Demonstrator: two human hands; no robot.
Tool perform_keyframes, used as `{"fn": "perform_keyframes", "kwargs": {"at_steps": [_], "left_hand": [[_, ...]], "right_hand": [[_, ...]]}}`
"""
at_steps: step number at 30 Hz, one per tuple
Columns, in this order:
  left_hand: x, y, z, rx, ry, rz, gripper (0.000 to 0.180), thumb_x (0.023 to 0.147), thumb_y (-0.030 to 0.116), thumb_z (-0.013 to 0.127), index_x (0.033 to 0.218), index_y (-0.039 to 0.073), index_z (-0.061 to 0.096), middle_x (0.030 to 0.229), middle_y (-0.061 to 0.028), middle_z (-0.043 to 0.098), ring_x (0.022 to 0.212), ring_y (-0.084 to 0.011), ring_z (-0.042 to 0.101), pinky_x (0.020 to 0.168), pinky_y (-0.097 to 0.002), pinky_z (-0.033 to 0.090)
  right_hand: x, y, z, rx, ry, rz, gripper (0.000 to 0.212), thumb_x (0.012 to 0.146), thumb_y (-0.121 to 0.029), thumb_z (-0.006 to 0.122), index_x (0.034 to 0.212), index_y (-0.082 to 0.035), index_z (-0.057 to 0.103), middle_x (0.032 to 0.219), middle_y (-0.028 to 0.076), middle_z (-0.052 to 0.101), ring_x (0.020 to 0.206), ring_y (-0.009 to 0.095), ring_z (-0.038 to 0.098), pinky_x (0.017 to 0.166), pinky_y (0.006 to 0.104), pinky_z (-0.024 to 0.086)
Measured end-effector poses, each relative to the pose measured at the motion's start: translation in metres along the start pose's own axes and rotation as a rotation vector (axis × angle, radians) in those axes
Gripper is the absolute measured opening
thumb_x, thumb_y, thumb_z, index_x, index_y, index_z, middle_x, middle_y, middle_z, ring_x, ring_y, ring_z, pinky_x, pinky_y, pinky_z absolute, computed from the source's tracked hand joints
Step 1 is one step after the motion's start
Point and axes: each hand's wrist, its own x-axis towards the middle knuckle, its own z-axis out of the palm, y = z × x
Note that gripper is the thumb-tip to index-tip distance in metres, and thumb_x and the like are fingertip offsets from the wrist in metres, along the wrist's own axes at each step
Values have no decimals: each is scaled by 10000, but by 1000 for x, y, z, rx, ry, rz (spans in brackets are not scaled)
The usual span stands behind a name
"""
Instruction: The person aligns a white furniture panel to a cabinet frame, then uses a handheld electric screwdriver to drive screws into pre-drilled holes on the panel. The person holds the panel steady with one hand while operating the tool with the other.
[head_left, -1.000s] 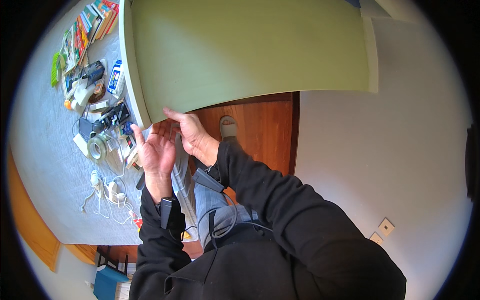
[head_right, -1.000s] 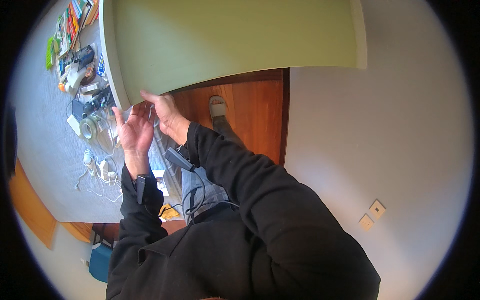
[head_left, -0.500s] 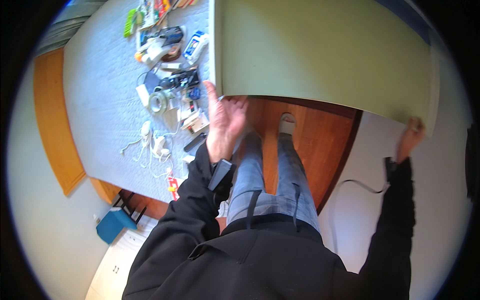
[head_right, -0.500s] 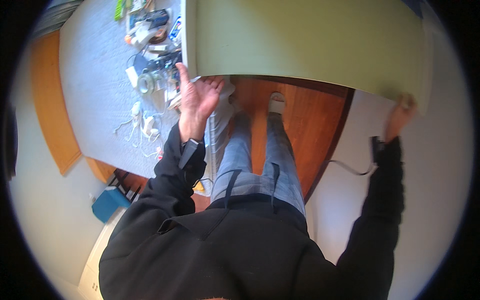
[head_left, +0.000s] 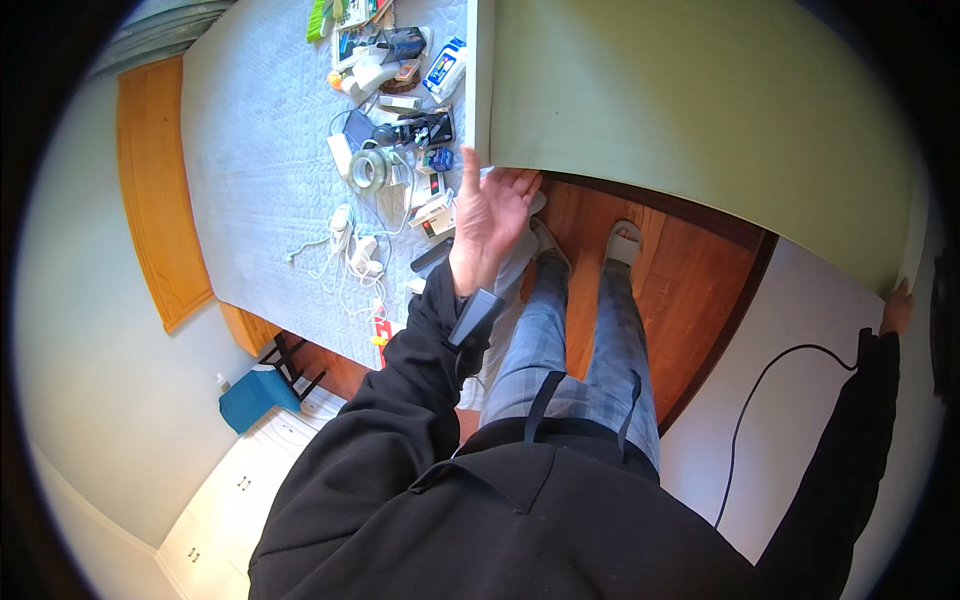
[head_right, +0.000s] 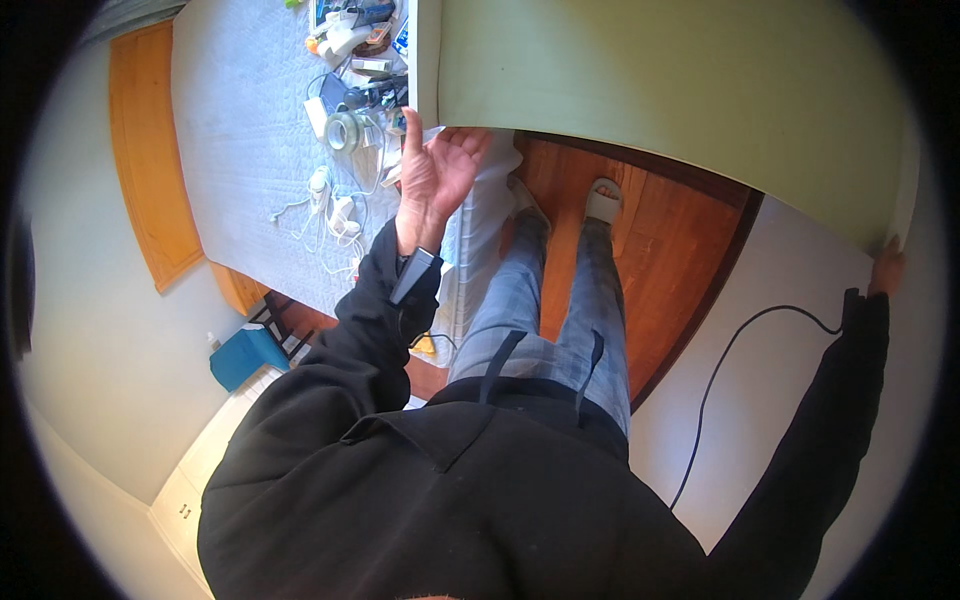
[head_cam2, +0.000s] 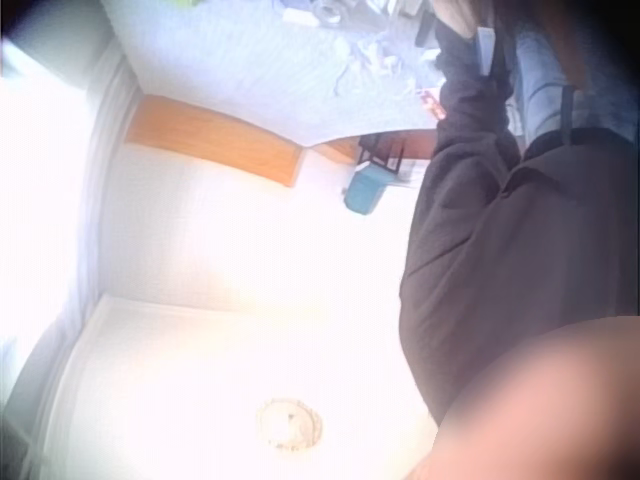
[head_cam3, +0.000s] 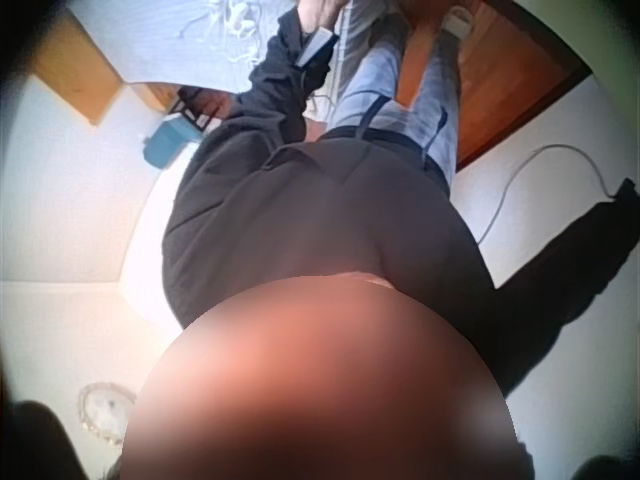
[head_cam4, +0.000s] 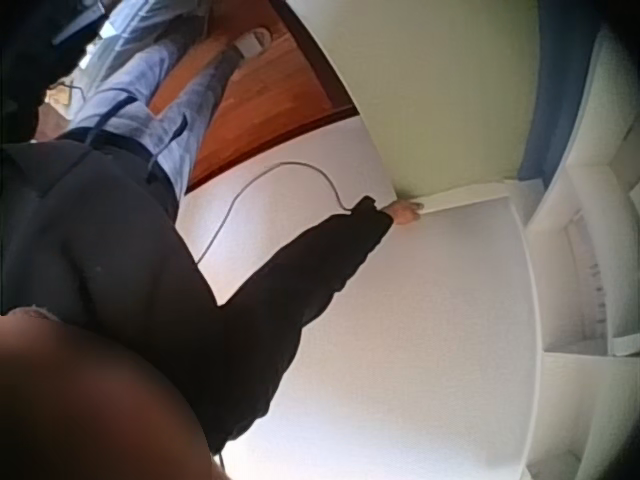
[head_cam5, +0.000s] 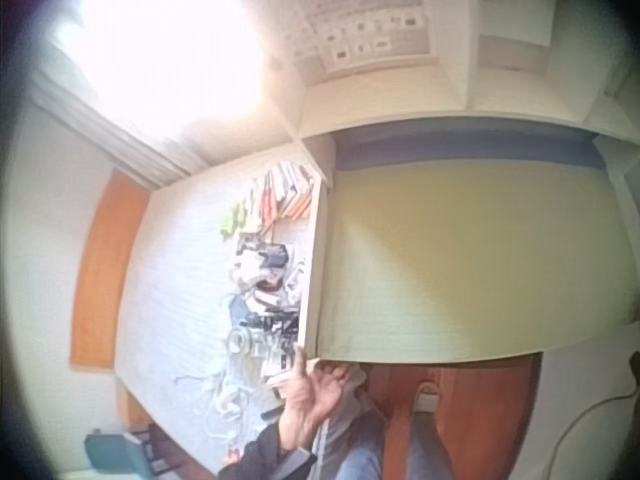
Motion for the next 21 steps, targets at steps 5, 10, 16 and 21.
{"fn": "perform_keyframes", "kwargs": {"at_steps": [5,10,16,21], "left_hand": [[14,-17,-11,160,116,140,317,1028,169,659,1297,7,614,1258,-138,707,1204,-285,670,1151,-459,451],[22,-20,-5,142,218,179,335,1026,199,666,1316,40,614,1266,-135,703,1210,-295,659,1165,-490,427],[26,-17,19,166,347,75,403,1021,347,685,1338,118,589,1236,-63,685,1130,-258,660,1041,-502,468],[30,-21,29,203,389,115,530,979,442,727,1381,144,550,1259,-64,643,1156,-255,606,1076,-508,419]], "right_hand": [[12,20,8,-278,-8,-140,523,1101,-404,393,1472,-67,544,1297,311,603,1145,498,614,969,538,504],[17,38,11,-388,77,-403,448,1091,-232,371,1501,-123,516,1201,292,619,1044,487,643,893,527,534],[16,31,5,-301,-64,-191,542,1106,-443,352,1437,-73,569,1271,312,632,1167,506,603,949,553,502],[6,15,0,-262,-24,-149,655,1085,-549,366,1375,-8,596,1296,321,630,1212,504,586,988,546,481]]}}
